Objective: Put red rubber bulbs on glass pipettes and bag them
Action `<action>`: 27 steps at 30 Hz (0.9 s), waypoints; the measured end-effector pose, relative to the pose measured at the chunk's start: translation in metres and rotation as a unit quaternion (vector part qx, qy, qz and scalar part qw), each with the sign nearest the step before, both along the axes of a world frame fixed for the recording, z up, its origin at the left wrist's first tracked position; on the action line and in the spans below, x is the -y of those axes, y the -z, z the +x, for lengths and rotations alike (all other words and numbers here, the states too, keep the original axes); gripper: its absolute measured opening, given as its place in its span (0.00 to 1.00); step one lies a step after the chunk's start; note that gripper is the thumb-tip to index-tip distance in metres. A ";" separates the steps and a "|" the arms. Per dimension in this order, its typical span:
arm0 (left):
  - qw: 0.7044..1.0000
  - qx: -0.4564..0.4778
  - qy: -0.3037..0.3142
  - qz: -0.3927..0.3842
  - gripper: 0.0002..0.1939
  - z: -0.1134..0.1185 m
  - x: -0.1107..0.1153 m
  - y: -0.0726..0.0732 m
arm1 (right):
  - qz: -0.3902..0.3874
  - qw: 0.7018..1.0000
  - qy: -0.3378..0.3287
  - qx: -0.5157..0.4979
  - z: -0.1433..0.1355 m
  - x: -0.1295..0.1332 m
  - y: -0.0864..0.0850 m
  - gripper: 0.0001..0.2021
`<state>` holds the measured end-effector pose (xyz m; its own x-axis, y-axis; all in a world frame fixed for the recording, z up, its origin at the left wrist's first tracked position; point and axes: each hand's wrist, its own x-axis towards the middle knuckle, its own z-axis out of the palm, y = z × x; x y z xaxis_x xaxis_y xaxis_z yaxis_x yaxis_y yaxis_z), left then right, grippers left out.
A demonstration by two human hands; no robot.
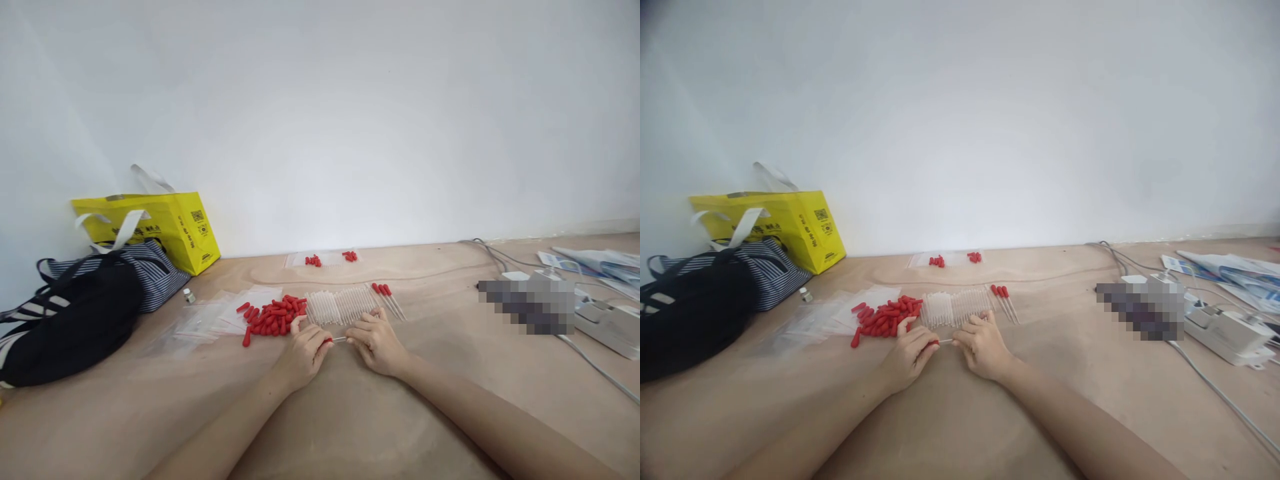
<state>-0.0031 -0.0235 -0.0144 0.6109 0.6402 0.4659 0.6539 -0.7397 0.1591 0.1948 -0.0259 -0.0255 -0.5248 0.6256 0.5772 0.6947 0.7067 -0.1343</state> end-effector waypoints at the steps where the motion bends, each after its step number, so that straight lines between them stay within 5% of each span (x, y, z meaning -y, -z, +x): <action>1: 1.000 -0.003 0.000 0.002 0.12 0.000 0.000 0.000 | -0.004 1.000 -0.001 -0.001 -0.001 0.000 0.000 0.10; 11: 1.000 0.007 0.022 0.009 0.12 0.002 -0.001 0.000 | -0.040 0.999 -0.009 0.010 -0.005 -0.002 0.004 0.12; 20: 0.998 0.044 -0.030 0.017 0.08 -0.006 -0.004 -0.003 | -0.050 0.999 0.021 0.008 0.005 0.000 -0.005 0.10; 24: 0.990 0.026 -0.129 0.059 0.15 -0.015 -0.010 -0.006 | -0.019 0.982 0.181 -0.046 0.019 -0.011 -0.006 0.11; 27: 0.976 0.019 -0.203 0.073 0.15 -0.022 -0.016 -0.005 | -0.040 0.928 0.360 -0.084 0.031 -0.026 -0.003 0.12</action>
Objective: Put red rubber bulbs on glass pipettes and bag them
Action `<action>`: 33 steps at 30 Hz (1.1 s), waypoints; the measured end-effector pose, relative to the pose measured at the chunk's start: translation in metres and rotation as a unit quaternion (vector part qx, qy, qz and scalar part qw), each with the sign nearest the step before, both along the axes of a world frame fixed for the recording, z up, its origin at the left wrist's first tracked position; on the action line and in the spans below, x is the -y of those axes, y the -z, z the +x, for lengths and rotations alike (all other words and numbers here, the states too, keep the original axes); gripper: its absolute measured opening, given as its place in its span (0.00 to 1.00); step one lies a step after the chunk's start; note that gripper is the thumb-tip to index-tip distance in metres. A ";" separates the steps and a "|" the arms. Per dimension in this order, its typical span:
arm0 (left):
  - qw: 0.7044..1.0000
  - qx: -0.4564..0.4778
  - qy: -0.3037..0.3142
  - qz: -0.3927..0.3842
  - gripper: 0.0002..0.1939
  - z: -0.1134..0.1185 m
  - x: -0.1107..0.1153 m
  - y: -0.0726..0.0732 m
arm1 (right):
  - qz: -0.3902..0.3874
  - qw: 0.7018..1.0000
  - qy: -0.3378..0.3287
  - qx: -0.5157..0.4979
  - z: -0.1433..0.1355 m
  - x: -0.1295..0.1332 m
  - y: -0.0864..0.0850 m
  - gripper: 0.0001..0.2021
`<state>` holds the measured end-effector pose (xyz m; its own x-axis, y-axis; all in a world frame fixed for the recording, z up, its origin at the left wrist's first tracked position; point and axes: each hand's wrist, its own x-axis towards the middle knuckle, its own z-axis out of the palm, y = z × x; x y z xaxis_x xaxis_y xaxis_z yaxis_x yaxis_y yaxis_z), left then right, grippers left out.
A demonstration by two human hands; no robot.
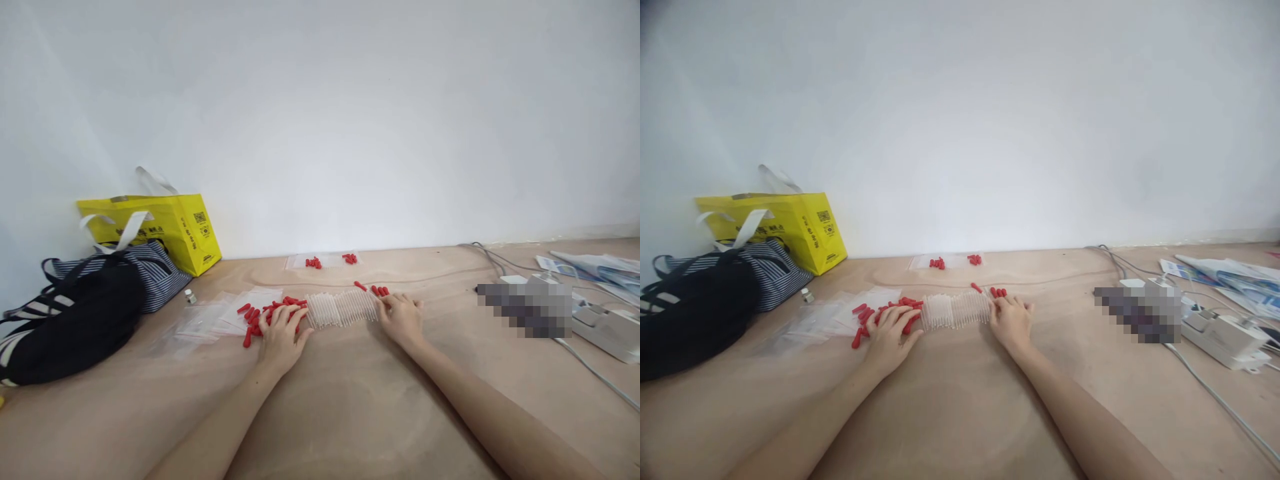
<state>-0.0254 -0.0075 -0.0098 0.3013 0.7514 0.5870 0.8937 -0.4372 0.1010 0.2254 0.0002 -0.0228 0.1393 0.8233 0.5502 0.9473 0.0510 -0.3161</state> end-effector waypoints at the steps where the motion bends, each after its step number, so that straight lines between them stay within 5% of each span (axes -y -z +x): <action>1: 1.000 -0.004 -0.012 -0.003 0.13 -0.002 -0.002 0.001 | -0.023 0.999 0.041 0.000 0.002 -0.005 0.001 0.12; 9: 0.998 -0.020 -0.051 -0.010 0.07 -0.003 -0.001 0.001 | -0.112 0.986 0.119 0.017 0.003 -0.026 0.009 0.14; 33: 0.989 -0.124 -0.084 -0.017 0.08 0.000 0.004 -0.009 | -0.212 0.968 0.133 0.014 -0.006 -0.050 -0.007 0.16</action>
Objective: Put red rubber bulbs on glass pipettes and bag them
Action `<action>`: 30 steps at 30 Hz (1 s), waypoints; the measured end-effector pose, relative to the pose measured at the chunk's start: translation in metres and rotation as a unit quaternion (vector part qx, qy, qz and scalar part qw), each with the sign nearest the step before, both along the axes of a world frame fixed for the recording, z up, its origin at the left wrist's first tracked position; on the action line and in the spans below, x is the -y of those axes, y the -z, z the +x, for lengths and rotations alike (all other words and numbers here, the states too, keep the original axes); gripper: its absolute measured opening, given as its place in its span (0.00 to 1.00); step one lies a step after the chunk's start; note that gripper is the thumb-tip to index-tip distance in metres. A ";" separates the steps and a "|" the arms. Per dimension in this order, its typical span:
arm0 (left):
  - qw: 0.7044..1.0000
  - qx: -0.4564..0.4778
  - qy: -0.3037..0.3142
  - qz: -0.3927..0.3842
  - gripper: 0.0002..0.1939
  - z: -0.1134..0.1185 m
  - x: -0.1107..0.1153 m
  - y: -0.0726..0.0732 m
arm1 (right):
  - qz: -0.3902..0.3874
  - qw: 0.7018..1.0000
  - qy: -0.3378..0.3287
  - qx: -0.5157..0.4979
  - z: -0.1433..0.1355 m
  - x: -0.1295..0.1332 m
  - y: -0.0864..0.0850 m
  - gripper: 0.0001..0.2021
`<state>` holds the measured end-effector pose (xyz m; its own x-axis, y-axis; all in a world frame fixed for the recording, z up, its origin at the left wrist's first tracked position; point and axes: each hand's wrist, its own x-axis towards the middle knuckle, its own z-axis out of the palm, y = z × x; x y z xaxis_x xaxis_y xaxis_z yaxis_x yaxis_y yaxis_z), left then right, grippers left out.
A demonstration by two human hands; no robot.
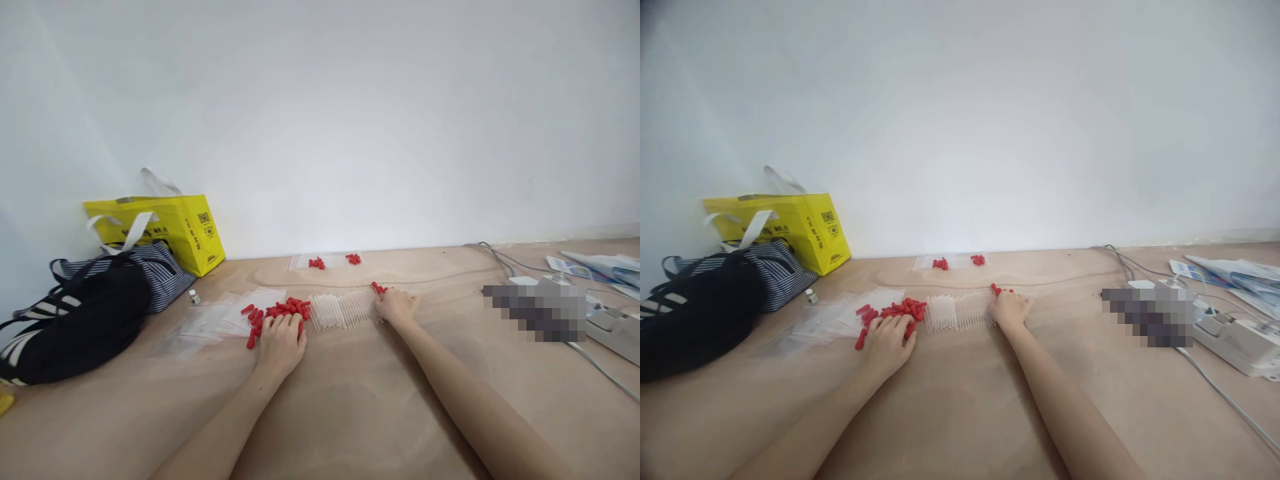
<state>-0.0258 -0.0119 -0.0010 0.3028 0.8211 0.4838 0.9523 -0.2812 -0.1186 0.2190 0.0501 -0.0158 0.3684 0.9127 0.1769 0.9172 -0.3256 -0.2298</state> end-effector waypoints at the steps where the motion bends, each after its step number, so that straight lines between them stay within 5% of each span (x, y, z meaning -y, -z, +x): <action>1: 1.000 0.003 0.005 0.006 0.08 0.000 0.000 0.000 | -0.003 1.000 -0.003 0.002 0.000 0.000 -0.001 0.16; 13: 0.999 0.010 0.029 0.035 0.11 0.006 0.007 -0.001 | -0.024 0.999 -0.019 0.030 -0.007 0.002 0.000 0.13; 21: 0.996 0.061 0.067 0.016 0.07 0.007 0.008 -0.002 | 0.027 0.996 -0.058 0.069 0.000 0.032 -0.011 0.12; 24: 0.991 0.090 0.094 0.004 0.07 0.010 0.008 0.002 | 0.082 0.984 -0.144 0.062 0.004 0.048 -0.006 0.11; 27: 0.987 0.119 0.110 -0.012 0.07 0.014 0.007 0.006 | 0.138 0.945 -0.296 0.014 0.005 0.063 0.003 0.09; 30: 0.985 0.124 0.118 -0.022 0.08 0.016 0.006 0.009 | 0.148 0.915 -0.375 -0.011 0.002 0.073 0.010 0.08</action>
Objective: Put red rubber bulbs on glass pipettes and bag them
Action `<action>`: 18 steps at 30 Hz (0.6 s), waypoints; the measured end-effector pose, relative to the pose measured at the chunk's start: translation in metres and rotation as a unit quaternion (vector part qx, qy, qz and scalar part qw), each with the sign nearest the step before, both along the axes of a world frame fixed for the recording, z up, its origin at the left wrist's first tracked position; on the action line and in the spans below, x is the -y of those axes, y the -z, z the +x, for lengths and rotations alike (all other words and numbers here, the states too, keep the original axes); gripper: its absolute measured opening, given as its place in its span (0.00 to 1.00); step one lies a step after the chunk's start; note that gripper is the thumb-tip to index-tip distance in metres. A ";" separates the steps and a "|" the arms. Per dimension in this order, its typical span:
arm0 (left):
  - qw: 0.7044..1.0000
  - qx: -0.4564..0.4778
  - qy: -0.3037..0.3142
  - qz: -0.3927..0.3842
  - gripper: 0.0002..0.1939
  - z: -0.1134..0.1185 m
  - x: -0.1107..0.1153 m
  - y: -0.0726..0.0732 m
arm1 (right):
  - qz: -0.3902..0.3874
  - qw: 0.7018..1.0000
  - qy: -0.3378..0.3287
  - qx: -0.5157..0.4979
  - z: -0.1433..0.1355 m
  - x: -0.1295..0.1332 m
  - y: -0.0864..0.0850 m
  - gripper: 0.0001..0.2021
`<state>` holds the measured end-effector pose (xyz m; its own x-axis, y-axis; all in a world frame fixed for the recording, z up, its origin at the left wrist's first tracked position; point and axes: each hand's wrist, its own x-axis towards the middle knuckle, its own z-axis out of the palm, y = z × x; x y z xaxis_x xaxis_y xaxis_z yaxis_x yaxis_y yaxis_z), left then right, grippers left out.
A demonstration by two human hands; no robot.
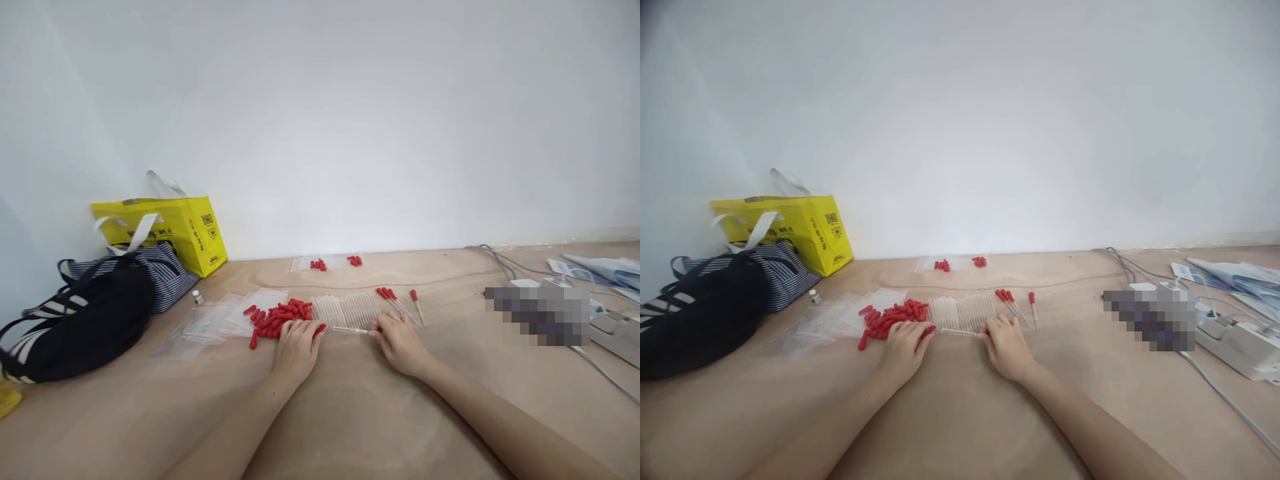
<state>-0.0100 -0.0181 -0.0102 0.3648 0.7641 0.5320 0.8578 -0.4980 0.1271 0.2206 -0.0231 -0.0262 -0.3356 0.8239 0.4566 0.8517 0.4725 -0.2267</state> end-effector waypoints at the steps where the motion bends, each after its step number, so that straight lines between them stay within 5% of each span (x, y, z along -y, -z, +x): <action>1: 1.000 -0.002 0.002 -0.001 0.09 0.000 0.000 0.000 | -0.002 1.000 -0.005 0.000 -0.002 0.002 0.001 0.08; 18: 0.998 0.032 0.056 0.009 0.10 0.002 0.001 -0.001 | -0.067 0.997 -0.021 -0.010 -0.015 0.005 0.000 0.08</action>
<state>-0.0076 -0.0194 -0.0091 0.4114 0.7113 0.5699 0.7874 -0.5923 0.1708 0.2052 -0.0280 -0.0265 -0.3633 0.8632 0.3507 0.8263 0.4724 -0.3068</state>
